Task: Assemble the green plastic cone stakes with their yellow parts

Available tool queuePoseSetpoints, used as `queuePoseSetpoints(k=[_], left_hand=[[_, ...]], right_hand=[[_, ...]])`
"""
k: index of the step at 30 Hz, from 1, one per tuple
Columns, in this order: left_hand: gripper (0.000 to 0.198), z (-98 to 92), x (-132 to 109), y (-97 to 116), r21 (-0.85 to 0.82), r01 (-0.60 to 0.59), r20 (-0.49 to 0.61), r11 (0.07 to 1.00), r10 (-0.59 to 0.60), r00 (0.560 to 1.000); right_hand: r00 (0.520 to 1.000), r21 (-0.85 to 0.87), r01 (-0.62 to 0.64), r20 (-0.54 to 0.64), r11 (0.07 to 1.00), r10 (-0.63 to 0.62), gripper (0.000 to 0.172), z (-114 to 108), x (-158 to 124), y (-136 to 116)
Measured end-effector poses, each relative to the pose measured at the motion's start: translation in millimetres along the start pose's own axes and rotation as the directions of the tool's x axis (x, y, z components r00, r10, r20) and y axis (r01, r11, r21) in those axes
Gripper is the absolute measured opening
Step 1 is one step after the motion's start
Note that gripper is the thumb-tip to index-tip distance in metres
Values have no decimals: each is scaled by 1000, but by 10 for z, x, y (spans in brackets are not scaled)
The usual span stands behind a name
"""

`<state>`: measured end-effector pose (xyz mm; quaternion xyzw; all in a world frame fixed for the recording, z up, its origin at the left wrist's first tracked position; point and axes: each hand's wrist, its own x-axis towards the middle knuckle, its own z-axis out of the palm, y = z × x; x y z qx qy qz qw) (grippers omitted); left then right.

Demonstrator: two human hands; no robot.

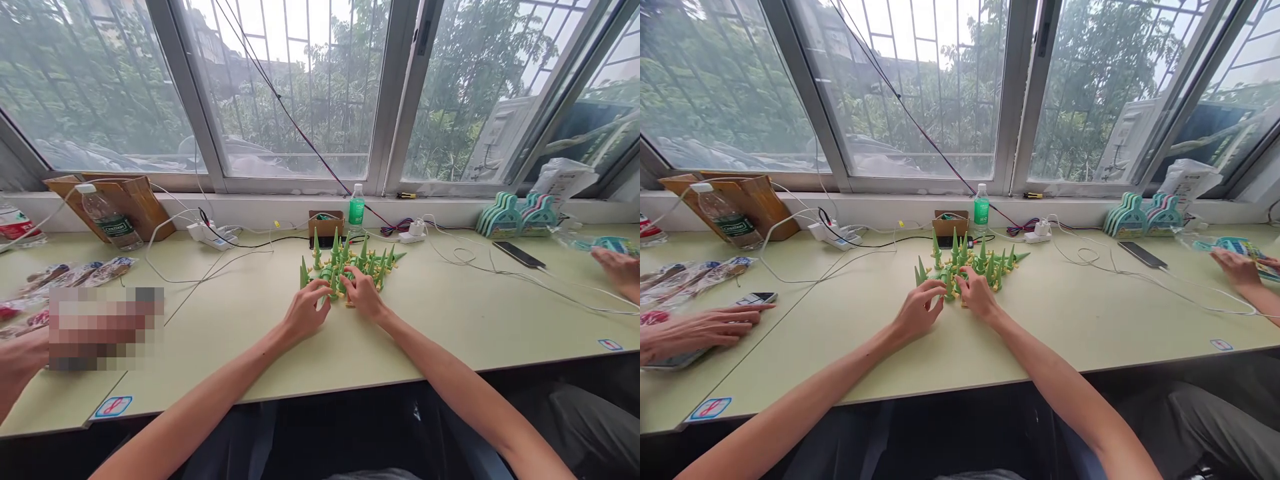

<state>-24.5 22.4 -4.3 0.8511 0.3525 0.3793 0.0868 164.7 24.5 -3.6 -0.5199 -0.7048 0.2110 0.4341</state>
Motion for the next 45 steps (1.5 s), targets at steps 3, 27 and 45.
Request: queuePoseSetpoints(k=[3, 27, 45], left_hand=[[23, 8, 12, 8, 3, 19, 20, 1000, -19, 1000], [11, -292, 128, -52, -98, 0, -181, 995, -17, 983], [17, -457, 101, -235, 127, -52, 176, 991, 29, 984]], right_hand=[[1000, 25, 2, -2, 1000, -2, 34, 2, 0, -10], [983, 55, 159, -98, 986, -153, 26, -50, -74, 12], [983, 16, 177, -54, 984, -176, 23, -23, -110, 28]])
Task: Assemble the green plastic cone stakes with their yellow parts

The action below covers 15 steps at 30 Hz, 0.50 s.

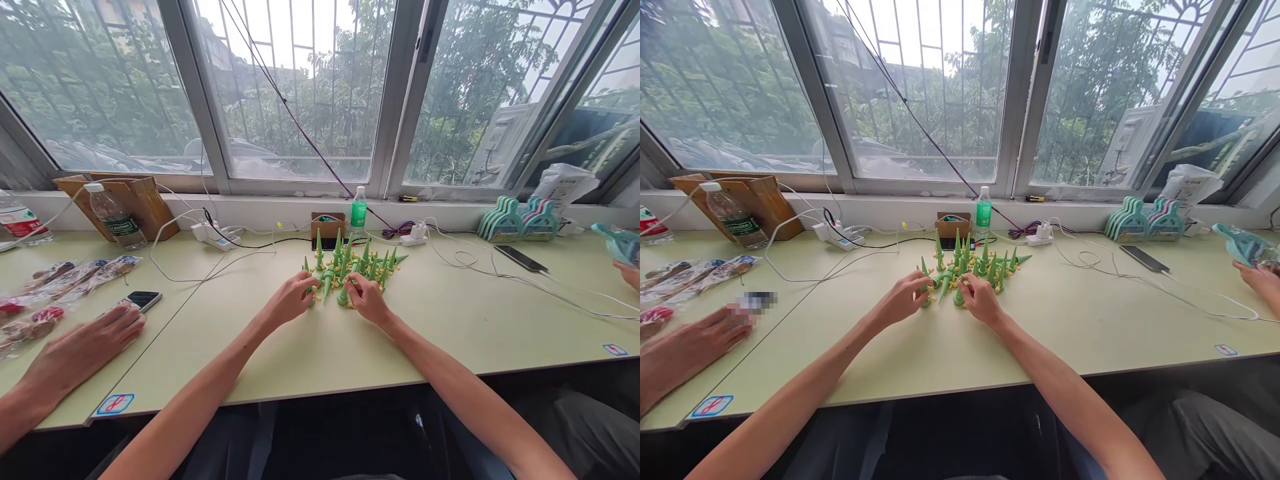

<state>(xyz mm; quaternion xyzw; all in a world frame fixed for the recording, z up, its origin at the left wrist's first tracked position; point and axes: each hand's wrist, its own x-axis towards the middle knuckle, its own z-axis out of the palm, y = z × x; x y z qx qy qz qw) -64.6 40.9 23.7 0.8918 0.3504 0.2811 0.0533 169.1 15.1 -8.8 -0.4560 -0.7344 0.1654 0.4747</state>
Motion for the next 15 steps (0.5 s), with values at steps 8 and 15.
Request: queuePoseSetpoints(k=[8, 15], left_hand=[[12, -84, -22, 55, 83, -85, -199, 993, 100, 975], [13, 2, -88, 164, 110, -228, -482, 967, 253, 839]], right_hand=[[1000, 28, 23, -8, 999, -23, 24, 86, -37, 25], [994, 36, 89, 58, 995, -91, 26, 130, -71, -57]])
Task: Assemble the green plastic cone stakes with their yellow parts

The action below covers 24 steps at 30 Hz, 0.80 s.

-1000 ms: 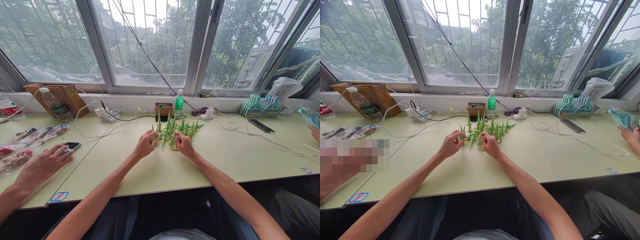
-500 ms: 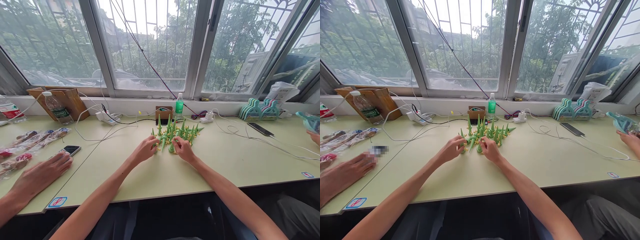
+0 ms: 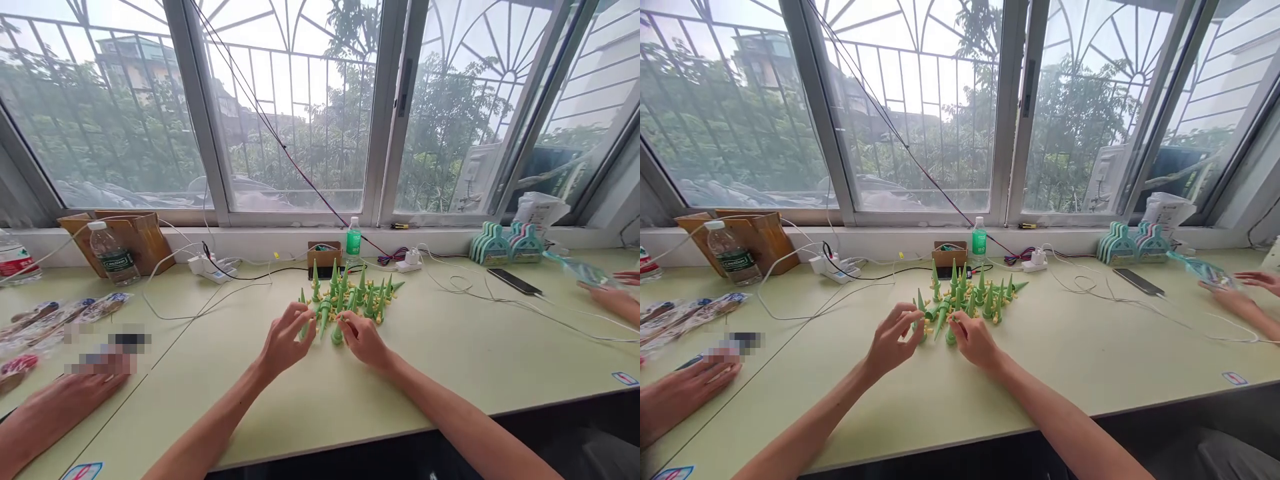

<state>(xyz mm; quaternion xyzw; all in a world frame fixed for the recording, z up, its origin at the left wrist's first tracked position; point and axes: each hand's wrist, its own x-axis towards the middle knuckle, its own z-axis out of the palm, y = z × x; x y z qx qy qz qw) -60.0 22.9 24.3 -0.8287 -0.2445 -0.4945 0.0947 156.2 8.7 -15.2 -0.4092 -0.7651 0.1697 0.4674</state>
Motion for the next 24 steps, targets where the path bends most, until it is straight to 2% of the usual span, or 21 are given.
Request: queuePoseSetpoints(k=[3, 6, 9, 11, 14, 16, 19, 24], left_hand=[[13, 79, -52, 91, -86, 120, 175, 989, -104, 979], [24, 150, -76, 165, -154, 332, 321, 931, -271, 907], [33, 199, -76, 198, -203, 480, 410, 854, -371, 833], [28, 223, -73, 200, -214, 523, 433, 825, -400, 808], [13, 247, -70, 184, -211, 527, 436, 823, -403, 805], [9, 256, -72, 163, -198, 513, 425, 835, -399, 813], [16, 264, -81, 118, -160, 491, 394, 857, -400, 827], [25, 280, -86, 76, -146, 475, 319, 868, -413, 853]], right_hand=[[998, 22, 30, 48, 999, -31, 26, -24, 10, -87], [996, 29, 42, 76, 999, -44, 26, -82, 50, -193], [992, 30, 46, 120, 998, -49, 26, -143, 133, -298], [988, 25, 47, 147, 999, -50, 28, -155, 203, -342], [983, 10, 65, 169, 998, -66, 32, -102, 294, -325], [987, 32, 71, 143, 997, -75, 34, -32, 322, -259], [999, 54, 38, 11, 998, -39, 35, 60, 307, -133], [998, -131, 61, 34, 990, -57, 28, 47, 229, -26]])
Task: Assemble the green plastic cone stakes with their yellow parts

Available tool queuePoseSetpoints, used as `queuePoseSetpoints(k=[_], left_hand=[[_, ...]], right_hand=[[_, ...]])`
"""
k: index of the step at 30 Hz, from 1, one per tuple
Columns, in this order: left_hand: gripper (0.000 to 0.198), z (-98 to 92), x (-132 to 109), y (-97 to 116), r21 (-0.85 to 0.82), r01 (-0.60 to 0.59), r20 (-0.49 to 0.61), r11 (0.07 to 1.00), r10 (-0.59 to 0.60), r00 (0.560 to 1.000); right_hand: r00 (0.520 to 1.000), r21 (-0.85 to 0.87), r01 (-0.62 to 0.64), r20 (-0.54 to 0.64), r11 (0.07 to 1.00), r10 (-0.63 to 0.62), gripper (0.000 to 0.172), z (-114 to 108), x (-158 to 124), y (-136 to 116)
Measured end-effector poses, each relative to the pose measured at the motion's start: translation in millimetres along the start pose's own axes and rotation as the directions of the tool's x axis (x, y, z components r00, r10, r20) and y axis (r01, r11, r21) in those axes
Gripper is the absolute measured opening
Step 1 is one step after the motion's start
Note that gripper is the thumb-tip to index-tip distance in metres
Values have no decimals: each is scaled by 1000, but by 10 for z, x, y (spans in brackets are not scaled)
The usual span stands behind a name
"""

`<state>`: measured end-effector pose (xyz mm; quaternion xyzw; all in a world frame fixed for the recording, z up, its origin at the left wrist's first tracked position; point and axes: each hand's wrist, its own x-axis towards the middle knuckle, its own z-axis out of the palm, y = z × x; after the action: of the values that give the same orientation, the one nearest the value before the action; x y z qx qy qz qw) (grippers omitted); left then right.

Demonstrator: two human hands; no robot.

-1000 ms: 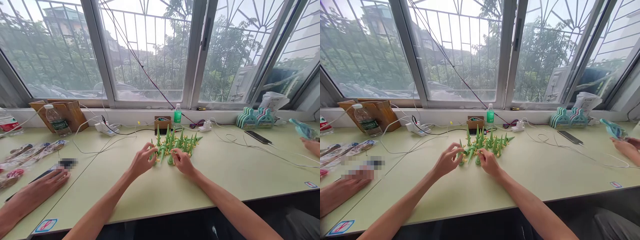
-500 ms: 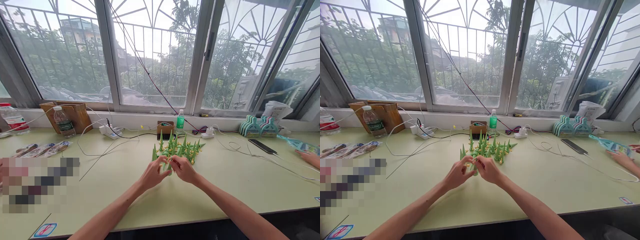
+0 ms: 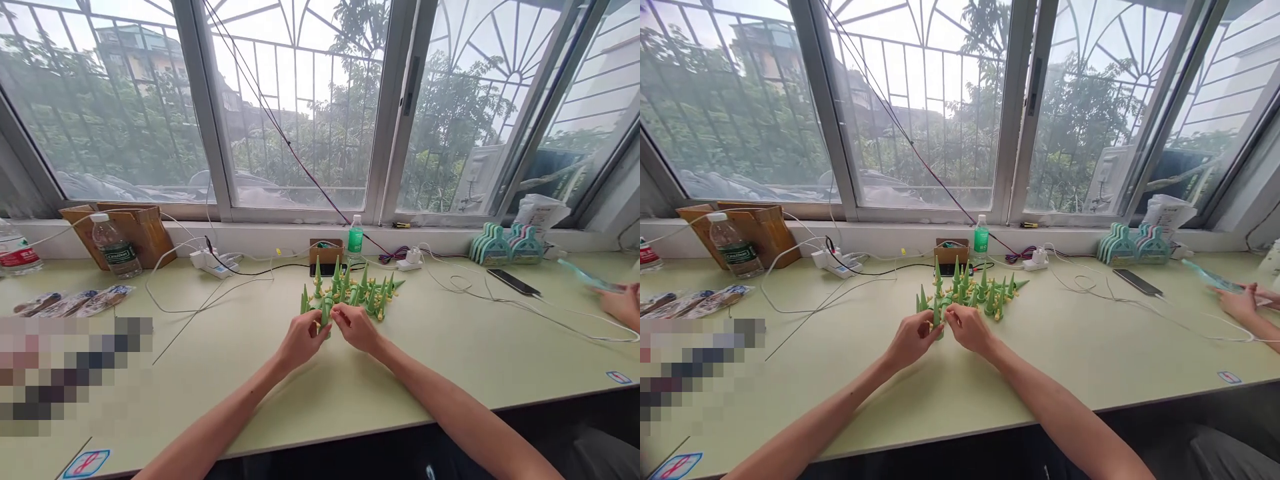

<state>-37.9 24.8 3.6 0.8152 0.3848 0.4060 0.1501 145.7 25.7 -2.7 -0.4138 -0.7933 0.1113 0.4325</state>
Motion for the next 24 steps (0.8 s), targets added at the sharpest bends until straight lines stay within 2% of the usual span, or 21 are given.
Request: queuePoseSetpoints(k=[4, 10, 15, 24], left_hand=[[22, -8, 16, 33, -37, 16, -88, 999, -19, 996], [35, -21, 32, 98, -95, 63, -203, 993, -82, 976], [37, -7, 25, 123, -89, 90, -233, 992, -109, 966], [37, 15, 17, 153, -65, 79, -208, 995, -91, 974]], right_hand=[[1000, -52, -20, 15, 998, 20, 23, -59, -6, 34], [994, -133, -20, 106, 991, 34, 16, -58, -1, 101], [980, -192, -39, 182, 981, 74, 15, -54, -37, 109], [960, -391, -87, 213, 916, 182, 14, 46, 30, 15]])
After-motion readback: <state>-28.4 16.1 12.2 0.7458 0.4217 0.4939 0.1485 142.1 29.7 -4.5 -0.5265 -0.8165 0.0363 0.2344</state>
